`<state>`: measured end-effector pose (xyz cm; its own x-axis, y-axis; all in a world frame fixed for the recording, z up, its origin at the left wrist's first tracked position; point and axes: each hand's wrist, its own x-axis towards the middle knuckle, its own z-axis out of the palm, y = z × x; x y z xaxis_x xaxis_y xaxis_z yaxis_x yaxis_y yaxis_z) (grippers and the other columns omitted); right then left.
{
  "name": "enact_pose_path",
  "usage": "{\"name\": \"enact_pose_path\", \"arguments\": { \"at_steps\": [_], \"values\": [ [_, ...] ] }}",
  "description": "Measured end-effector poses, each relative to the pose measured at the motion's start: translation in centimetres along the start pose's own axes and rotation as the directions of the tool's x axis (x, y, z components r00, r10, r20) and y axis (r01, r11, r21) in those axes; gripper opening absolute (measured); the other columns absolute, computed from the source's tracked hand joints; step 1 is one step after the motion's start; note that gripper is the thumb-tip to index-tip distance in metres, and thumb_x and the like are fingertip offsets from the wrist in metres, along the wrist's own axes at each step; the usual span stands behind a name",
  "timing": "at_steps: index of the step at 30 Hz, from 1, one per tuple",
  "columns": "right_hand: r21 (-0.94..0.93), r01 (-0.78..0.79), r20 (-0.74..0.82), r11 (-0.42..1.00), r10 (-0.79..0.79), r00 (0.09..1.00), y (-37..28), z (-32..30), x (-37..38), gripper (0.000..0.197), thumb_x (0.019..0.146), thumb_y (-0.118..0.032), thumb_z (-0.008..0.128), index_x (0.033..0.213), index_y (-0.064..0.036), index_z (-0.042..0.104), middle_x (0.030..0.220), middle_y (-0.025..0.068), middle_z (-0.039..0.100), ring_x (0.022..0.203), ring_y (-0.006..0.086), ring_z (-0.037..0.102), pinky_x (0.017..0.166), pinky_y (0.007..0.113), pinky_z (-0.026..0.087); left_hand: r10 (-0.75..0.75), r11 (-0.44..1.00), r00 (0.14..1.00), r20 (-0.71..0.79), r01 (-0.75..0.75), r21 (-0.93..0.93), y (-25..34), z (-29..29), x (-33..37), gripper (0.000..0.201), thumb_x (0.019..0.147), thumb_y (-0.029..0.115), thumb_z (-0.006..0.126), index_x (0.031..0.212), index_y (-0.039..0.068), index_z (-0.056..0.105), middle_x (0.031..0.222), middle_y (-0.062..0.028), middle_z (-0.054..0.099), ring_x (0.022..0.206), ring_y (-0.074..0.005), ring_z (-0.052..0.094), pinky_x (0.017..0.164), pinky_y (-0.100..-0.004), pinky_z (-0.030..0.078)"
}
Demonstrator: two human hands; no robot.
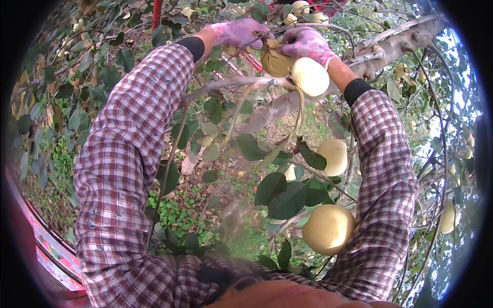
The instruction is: The person harvests apples from trees in an orchard, removing protective paper bags and placing the fruit into a yellow crate. They also collect discarded paper bags and place them into a large white sack.
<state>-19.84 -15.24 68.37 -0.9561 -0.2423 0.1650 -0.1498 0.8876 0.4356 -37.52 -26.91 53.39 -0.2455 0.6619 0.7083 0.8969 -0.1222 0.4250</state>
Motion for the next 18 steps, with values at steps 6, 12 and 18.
{"name": "enact_pose_path", "arguments": {
  "at_steps": [6, 12, 18],
  "values": [
    [0.179, -0.044, -0.009, 0.983, 0.046, 0.999, 1.3, 1.2, 0.2, 0.024, 0.082, -0.026, 0.081, 0.089, -0.0029, 0.075, 0.077, 0.0085, 0.070, 0.075, 0.0179, 0.065, 0.072, 0.035, 0.052, 0.088, 0.987, 0.976, -0.200, -0.059, 0.148, 2.7, 0.6, -0.5, 0.030, 0.101, 0.030, 0.066, 0.121, 0.008, 0.069, 0.107, -0.0162, 0.074, 0.102, -0.0314, 0.071, 0.091, -0.0402, 0.057],
    [0.030, -0.032, 0.045, 0.999, 0.030, 0.999, 0.0, 0.3, 0.4, 0.035, 0.078, -0.039, 0.076, 0.096, -0.0084, 0.078, 0.092, 0.0145, 0.074, 0.090, 0.0324, 0.070, 0.083, 0.041, 0.054, 0.021, 0.934, 0.950, -0.312, 0.093, 0.346, 3.3, 1.5, -1.4, 0.043, 0.094, 0.037, 0.073, 0.132, 0.019, 0.068, 0.120, -0.0114, 0.073, 0.112, -0.0319, 0.069, 0.097, -0.0434, 0.055],
    [0.200, 0.063, 0.016, 0.978, -0.068, 0.998, 1.4, 0.3, -0.4, 0.021, 0.084, -0.016, 0.080, 0.086, 0.0021, 0.070, 0.074, 0.0079, 0.066, 0.070, 0.0186, 0.059, 0.070, 0.036, 0.049, -0.232, 0.912, 0.913, -0.335, 0.324, 0.252, 3.5, 1.3, -1.8, 0.038, 0.095, 0.038, 0.062, 0.127, 0.019, 0.070, 0.114, -0.0124, 0.074, 0.107, -0.0331, 0.070, 0.093, -0.0448, 0.056]
  ]
}}
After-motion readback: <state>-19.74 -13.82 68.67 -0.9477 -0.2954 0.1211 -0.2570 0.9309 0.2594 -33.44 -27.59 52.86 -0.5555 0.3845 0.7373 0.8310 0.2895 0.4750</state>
